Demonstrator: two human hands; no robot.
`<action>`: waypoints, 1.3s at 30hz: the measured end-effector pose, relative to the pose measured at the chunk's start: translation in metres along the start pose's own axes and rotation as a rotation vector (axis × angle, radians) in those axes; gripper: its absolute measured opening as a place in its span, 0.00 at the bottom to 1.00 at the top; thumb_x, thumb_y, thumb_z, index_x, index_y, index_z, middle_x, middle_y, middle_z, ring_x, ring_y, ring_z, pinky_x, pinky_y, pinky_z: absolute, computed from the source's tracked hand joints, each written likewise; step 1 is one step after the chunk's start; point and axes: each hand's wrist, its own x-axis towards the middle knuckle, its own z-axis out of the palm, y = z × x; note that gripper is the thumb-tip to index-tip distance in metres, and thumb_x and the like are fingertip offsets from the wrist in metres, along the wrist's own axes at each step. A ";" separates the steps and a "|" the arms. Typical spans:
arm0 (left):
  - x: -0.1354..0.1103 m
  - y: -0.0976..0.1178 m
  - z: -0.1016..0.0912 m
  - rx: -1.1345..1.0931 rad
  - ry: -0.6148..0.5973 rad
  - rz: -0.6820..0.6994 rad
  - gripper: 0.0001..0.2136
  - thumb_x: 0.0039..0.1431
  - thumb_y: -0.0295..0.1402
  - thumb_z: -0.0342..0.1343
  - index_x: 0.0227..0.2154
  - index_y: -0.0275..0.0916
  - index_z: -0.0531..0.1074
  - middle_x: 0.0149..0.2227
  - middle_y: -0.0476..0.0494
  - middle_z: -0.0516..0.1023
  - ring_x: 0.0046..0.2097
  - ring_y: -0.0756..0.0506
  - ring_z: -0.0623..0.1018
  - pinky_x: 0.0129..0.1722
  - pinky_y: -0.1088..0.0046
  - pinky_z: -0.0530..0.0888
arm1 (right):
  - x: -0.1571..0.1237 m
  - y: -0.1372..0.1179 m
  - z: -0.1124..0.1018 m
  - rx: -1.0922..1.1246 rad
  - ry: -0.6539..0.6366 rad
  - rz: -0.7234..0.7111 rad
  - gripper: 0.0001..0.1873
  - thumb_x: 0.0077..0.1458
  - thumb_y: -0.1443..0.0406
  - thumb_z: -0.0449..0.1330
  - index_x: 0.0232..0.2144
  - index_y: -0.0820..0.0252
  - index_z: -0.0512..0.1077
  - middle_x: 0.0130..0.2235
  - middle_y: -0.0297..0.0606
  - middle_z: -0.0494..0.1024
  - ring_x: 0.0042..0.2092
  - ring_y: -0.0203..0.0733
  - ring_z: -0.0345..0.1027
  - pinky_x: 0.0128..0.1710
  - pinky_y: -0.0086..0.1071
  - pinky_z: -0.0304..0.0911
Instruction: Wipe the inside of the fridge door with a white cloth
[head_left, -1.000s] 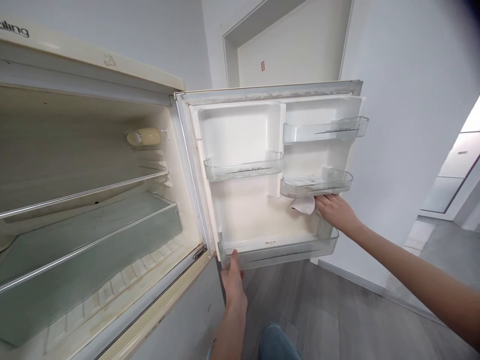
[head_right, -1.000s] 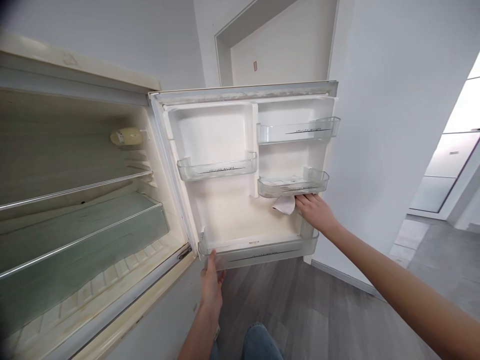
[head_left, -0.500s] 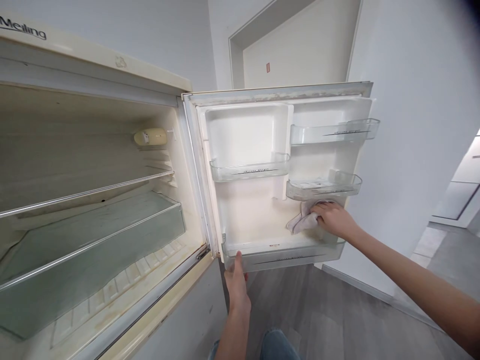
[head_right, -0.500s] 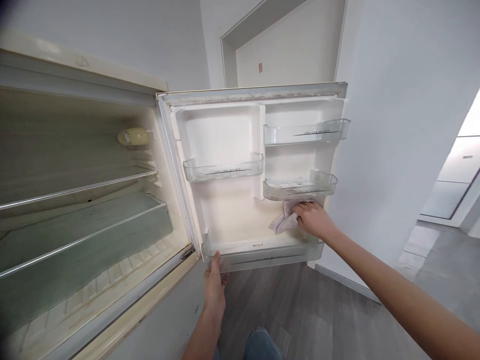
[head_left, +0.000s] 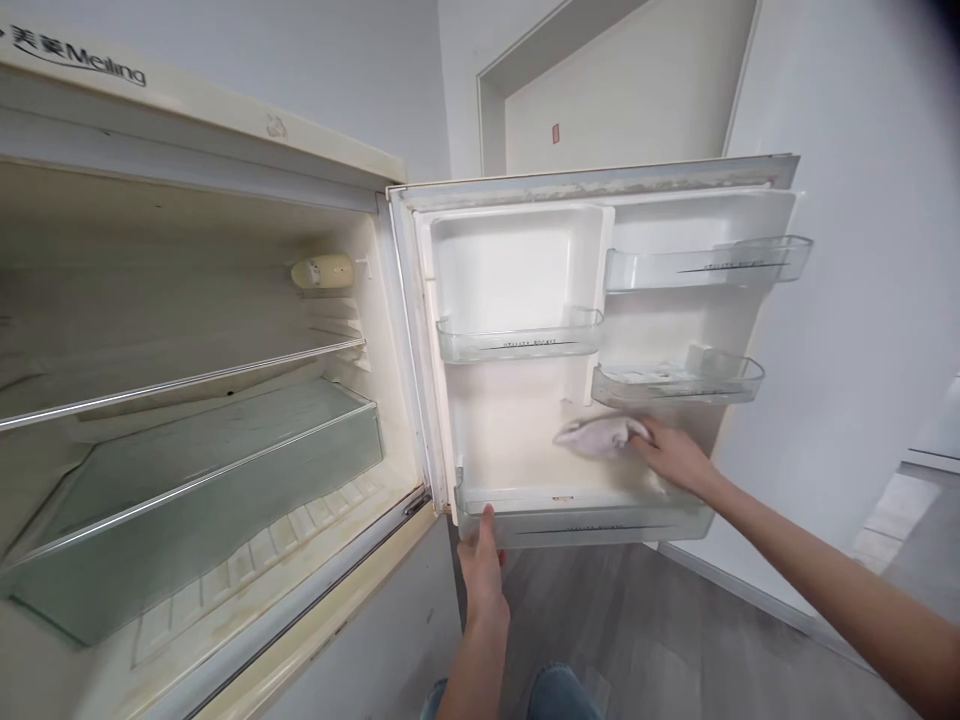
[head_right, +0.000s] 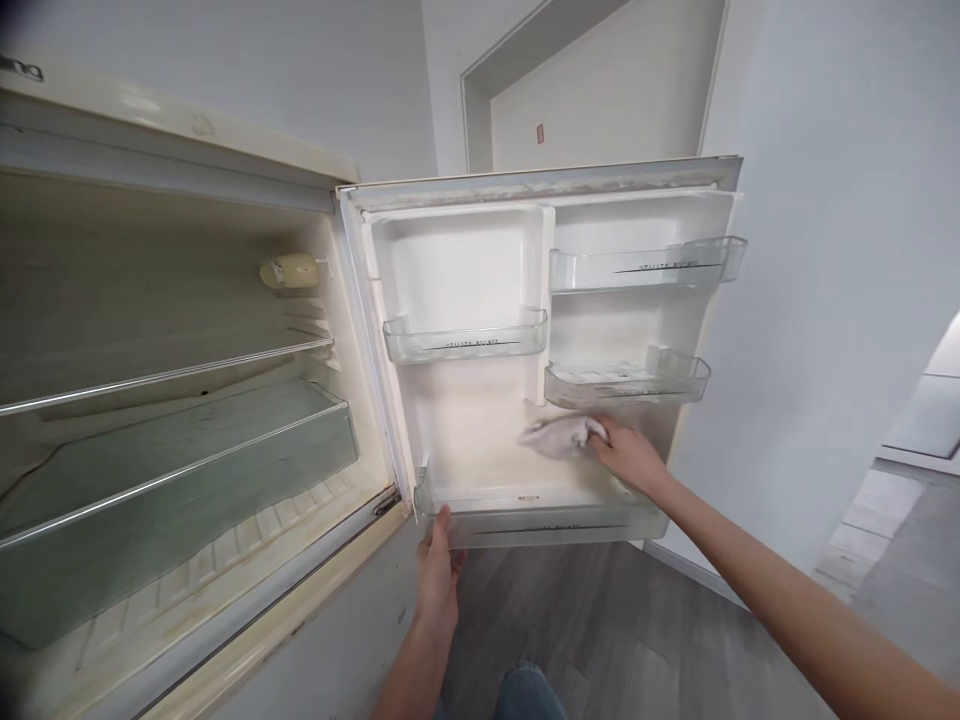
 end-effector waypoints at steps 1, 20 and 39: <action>0.000 0.000 -0.001 -0.004 0.002 -0.008 0.34 0.37 0.60 0.60 0.44 0.42 0.69 0.54 0.36 0.73 0.55 0.36 0.73 0.46 0.60 0.76 | -0.003 -0.004 0.001 0.025 0.157 0.062 0.18 0.60 0.60 0.46 0.45 0.60 0.70 0.39 0.48 0.78 0.37 0.52 0.73 0.33 0.38 0.66; -0.005 0.005 0.004 -0.020 -0.026 -0.052 0.31 0.40 0.60 0.59 0.43 0.43 0.70 0.54 0.38 0.74 0.55 0.38 0.73 0.47 0.62 0.74 | 0.014 -0.022 0.035 -0.375 -0.020 -1.172 0.17 0.58 0.75 0.52 0.45 0.57 0.73 0.45 0.39 0.77 0.45 0.43 0.68 0.43 0.37 0.61; -0.006 0.005 -0.001 -0.008 -0.025 -0.023 0.29 0.43 0.58 0.58 0.43 0.45 0.71 0.54 0.40 0.75 0.57 0.37 0.72 0.48 0.61 0.73 | 0.036 -0.175 0.065 -0.211 0.160 -0.909 0.27 0.61 0.73 0.45 0.62 0.59 0.59 0.65 0.41 0.57 0.65 0.47 0.50 0.52 0.40 0.60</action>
